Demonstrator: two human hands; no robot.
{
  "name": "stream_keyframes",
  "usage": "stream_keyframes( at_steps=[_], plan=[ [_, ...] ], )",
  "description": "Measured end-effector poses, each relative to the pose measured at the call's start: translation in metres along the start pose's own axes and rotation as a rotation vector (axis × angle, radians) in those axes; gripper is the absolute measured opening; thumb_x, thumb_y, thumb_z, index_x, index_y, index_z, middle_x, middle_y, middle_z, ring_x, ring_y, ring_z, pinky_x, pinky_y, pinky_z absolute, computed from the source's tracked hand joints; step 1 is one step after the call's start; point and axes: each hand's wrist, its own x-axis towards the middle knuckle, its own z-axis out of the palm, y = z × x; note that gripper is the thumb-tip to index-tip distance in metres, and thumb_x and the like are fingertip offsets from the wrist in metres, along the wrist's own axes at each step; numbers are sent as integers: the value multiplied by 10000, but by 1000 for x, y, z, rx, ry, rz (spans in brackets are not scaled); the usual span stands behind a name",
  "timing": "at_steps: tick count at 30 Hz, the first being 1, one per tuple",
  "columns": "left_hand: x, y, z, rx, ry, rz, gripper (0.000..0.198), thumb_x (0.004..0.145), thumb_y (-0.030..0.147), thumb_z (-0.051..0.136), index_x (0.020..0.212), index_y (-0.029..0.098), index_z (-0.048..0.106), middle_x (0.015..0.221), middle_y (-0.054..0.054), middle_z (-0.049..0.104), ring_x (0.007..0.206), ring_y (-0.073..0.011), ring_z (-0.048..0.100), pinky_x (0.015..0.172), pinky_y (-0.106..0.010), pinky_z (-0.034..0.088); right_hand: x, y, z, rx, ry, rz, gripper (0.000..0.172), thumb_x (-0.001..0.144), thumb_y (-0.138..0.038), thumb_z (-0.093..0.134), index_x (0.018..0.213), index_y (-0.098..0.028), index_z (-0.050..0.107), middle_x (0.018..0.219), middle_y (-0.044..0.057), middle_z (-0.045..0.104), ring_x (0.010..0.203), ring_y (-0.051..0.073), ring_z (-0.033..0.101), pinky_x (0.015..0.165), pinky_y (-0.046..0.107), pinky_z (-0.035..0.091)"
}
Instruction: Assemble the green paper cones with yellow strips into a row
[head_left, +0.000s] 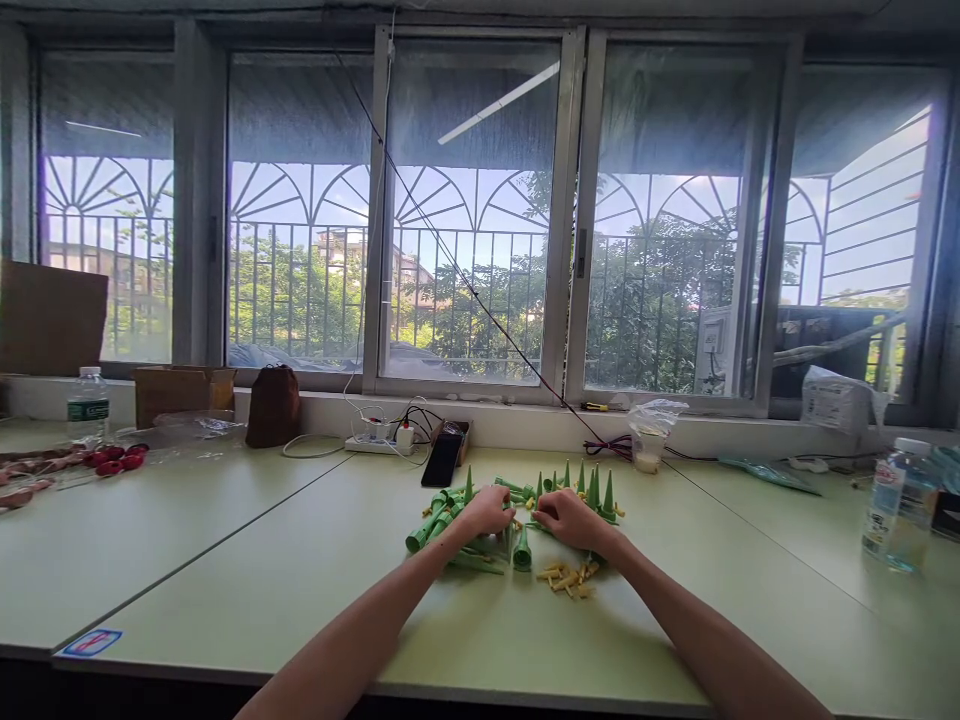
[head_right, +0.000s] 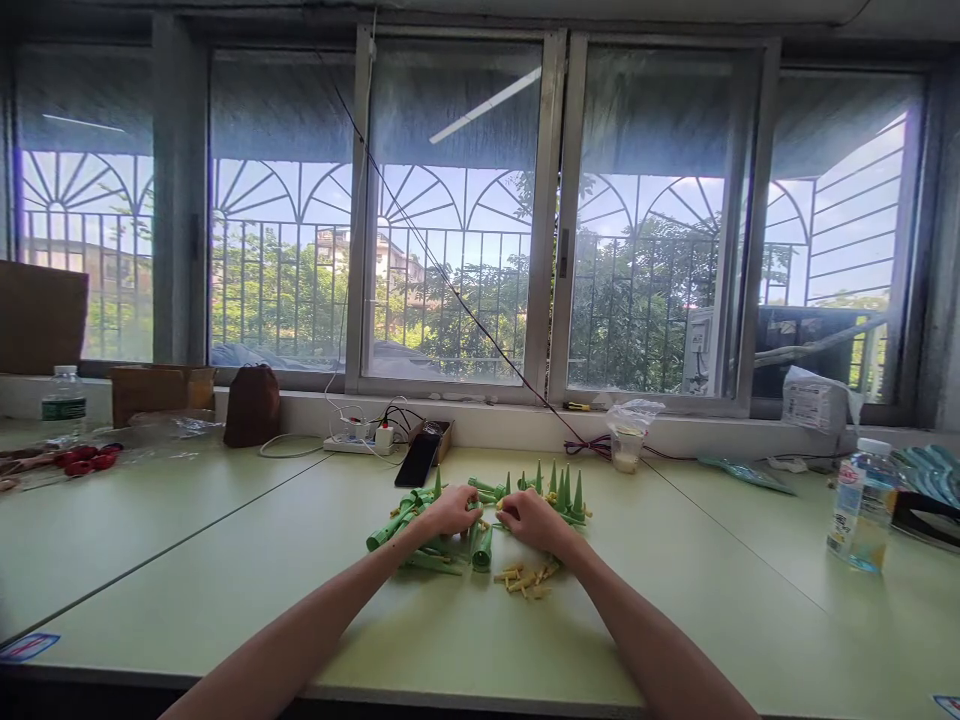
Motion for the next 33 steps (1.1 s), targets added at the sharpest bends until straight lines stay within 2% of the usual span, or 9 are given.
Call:
stream_keyframes(
  at_steps=[3, 5, 6, 8, 10, 14, 18, 26, 33],
  plan=[
    [-2, 3, -2, 219, -22, 4, 130, 606, 206, 688, 573, 192, 563, 649, -33, 618, 809, -237, 633, 699, -265, 472, 0, -1, -1, -18, -21, 18, 306, 837, -251, 541, 544, -165, 526, 490, -43, 401, 507, 95, 305, 525, 239, 224],
    [-6, 10, -4, 379, -65, -7, 71, 663, 230, 667, 697, 181, 629, 799, -68, 668, 895, -254, 628, 748, -282, 471, -1, -2, -5, -32, -58, 41, 281, 823, -245, 552, 556, -157, 548, 501, -39, 425, 518, 95, 329, 529, 234, 240],
    [-7, 14, -5, 445, -114, -17, 117, 695, 250, 659, 785, 176, 653, 896, -85, 680, 923, -253, 624, 760, -283, 468, -1, -3, -7, -34, -86, 49, 263, 811, -242, 563, 564, -153, 561, 509, -37, 439, 527, 95, 342, 533, 230, 251],
    [-11, 24, -8, 545, -134, -20, 194, 762, 268, 616, 920, 164, 659, 996, -110, 679, 967, -253, 615, 782, -285, 457, -1, -4, -13, -21, -137, 76, 223, 783, -231, 585, 579, -144, 583, 525, -35, 466, 545, 94, 375, 539, 222, 273],
    [-14, 34, -10, 579, -91, -3, 196, 814, 266, 568, 952, 158, 657, 988, -109, 685, 965, -246, 616, 781, -280, 446, -1, -3, -19, 10, -206, 106, 189, 754, -224, 607, 585, -139, 600, 511, -46, 450, 535, 87, 371, 523, 214, 274],
    [-17, 47, -11, 557, 3, 28, 195, 848, 233, 513, 949, 169, 666, 882, -78, 697, 864, -208, 636, 733, -259, 429, 0, 5, -30, 117, -456, 176, 161, 686, -276, 699, 626, -133, 656, 525, -52, 498, 510, 74, 400, 484, 196, 287],
    [-18, 49, -9, 551, 17, 57, 190, 839, 221, 515, 903, 170, 686, 824, -68, 699, 820, -194, 639, 714, -249, 421, -1, 11, -37, 200, -671, 230, 292, 630, -406, 772, 711, -135, 699, 574, -35, 576, 511, 80, 459, 443, 180, 307],
    [-16, 43, -4, 550, 18, 88, 195, 825, 215, 518, 882, 175, 700, 812, -72, 707, 778, -186, 638, 681, -246, 413, -3, 14, -44, 236, -752, 305, 347, 579, -431, 804, 724, -133, 701, 550, -46, 571, 463, 61, 450, 400, 156, 322],
    [-16, 42, -4, 552, 11, 82, 197, 833, 224, 522, 884, 173, 705, 818, -72, 710, 766, -179, 639, 654, -239, 406, -5, 4, -48, 202, -810, 368, 362, 571, -441, 802, 736, -132, 710, 516, -43, 573, 396, 62, 433, 354, 162, 313]
  ],
)
